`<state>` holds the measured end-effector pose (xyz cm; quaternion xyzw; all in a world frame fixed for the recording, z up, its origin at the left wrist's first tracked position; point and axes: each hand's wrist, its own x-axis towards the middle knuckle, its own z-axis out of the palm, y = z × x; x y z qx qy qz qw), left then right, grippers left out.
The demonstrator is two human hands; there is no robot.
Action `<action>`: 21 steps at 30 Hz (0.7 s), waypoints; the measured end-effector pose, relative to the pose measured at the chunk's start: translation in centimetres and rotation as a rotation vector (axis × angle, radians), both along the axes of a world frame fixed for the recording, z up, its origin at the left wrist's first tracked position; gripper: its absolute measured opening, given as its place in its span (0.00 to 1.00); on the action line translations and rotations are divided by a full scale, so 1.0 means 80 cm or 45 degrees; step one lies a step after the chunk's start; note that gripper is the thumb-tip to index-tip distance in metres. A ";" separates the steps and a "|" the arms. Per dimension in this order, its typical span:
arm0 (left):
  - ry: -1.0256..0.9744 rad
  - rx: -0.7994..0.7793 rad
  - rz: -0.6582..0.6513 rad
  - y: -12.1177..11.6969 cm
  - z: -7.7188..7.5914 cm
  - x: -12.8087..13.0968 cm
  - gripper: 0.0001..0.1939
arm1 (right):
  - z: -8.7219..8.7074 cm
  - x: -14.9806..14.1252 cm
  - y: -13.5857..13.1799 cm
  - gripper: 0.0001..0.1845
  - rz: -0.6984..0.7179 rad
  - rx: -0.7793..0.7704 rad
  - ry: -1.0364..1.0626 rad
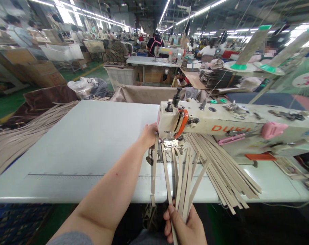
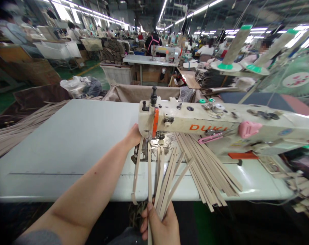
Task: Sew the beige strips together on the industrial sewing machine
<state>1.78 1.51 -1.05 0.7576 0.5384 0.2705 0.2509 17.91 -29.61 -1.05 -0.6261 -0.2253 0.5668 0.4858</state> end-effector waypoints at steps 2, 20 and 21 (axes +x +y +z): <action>-0.005 -0.004 0.008 0.001 0.000 0.000 0.11 | -0.002 0.000 0.000 0.47 0.004 -0.011 -0.026; -0.060 -0.120 0.155 0.010 -0.011 -0.006 0.13 | 0.002 0.000 0.004 0.45 -0.020 0.030 -0.033; -0.043 -0.117 0.124 0.012 -0.012 -0.010 0.14 | 0.002 0.000 0.004 0.44 -0.023 0.034 -0.027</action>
